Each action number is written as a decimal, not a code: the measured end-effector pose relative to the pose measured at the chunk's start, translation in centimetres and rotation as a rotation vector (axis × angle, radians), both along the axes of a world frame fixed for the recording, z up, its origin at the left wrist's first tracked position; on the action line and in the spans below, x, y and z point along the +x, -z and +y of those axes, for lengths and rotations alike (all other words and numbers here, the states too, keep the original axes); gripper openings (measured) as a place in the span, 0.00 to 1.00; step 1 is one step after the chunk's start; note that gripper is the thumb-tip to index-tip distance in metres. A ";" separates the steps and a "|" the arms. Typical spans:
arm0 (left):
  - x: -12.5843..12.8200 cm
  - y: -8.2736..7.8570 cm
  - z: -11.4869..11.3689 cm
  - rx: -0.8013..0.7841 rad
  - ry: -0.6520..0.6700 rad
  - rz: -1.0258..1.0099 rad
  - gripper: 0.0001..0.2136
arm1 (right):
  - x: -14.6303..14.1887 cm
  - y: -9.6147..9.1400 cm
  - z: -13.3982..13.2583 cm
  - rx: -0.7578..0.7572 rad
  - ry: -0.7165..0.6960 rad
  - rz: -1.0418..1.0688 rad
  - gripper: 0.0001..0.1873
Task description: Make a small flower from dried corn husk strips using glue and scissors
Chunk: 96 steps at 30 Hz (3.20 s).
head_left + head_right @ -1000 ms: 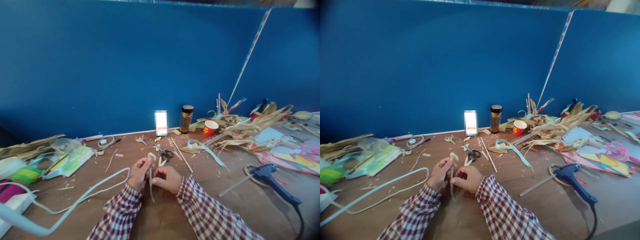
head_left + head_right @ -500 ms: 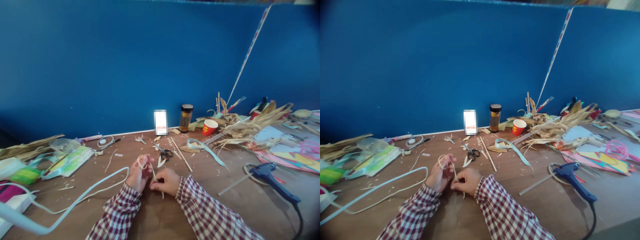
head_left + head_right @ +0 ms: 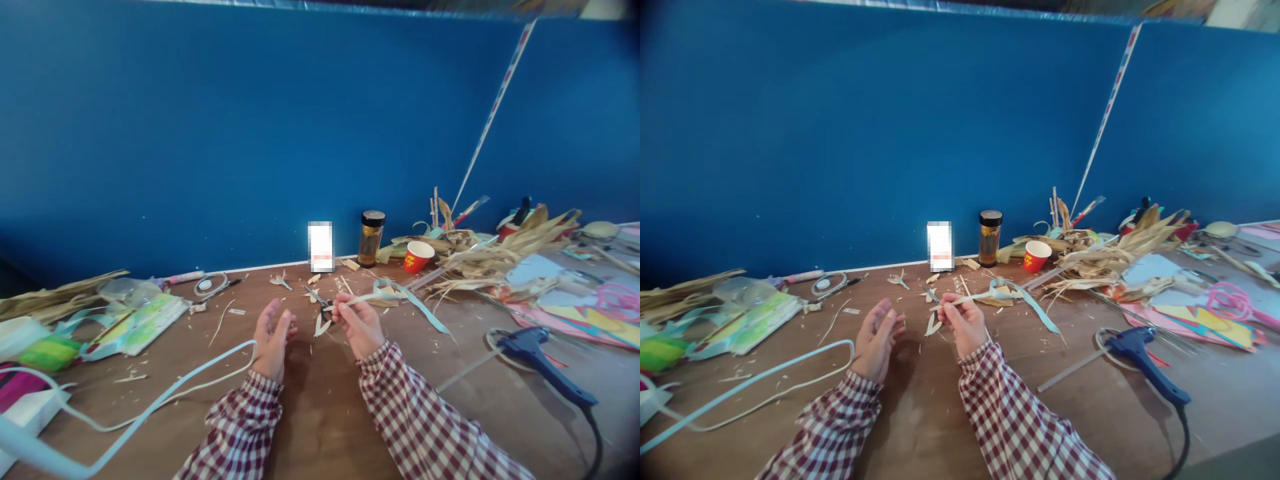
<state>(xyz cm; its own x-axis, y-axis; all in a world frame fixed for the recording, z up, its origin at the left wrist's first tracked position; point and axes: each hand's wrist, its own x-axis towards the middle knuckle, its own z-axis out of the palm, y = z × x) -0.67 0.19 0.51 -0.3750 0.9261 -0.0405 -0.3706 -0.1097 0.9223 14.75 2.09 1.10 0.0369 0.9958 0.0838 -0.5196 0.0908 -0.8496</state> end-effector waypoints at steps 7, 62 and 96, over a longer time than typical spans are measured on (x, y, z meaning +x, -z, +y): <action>1.0 -1.0 -1.1 0.115 0.210 0.453 0.10 | -0.7 0.4 -0.7 -0.048 -0.102 -0.345 0.17; -0.3 0.0 -0.4 -0.046 0.542 0.650 0.09 | -1.1 0.5 -1.1 -0.039 -0.272 -0.365 0.16; 0.3 -0.2 -0.8 -0.268 0.636 0.275 0.14 | -0.8 1.0 -0.9 -0.024 -0.282 -0.338 0.18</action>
<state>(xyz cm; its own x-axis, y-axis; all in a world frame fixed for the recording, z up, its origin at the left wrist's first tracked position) -0.35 -0.56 0.69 0.2009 0.9395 -0.2774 -0.0396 0.2907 0.9560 13.95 1.21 0.15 -0.2616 0.9650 0.0208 -0.2138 -0.0369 -0.9762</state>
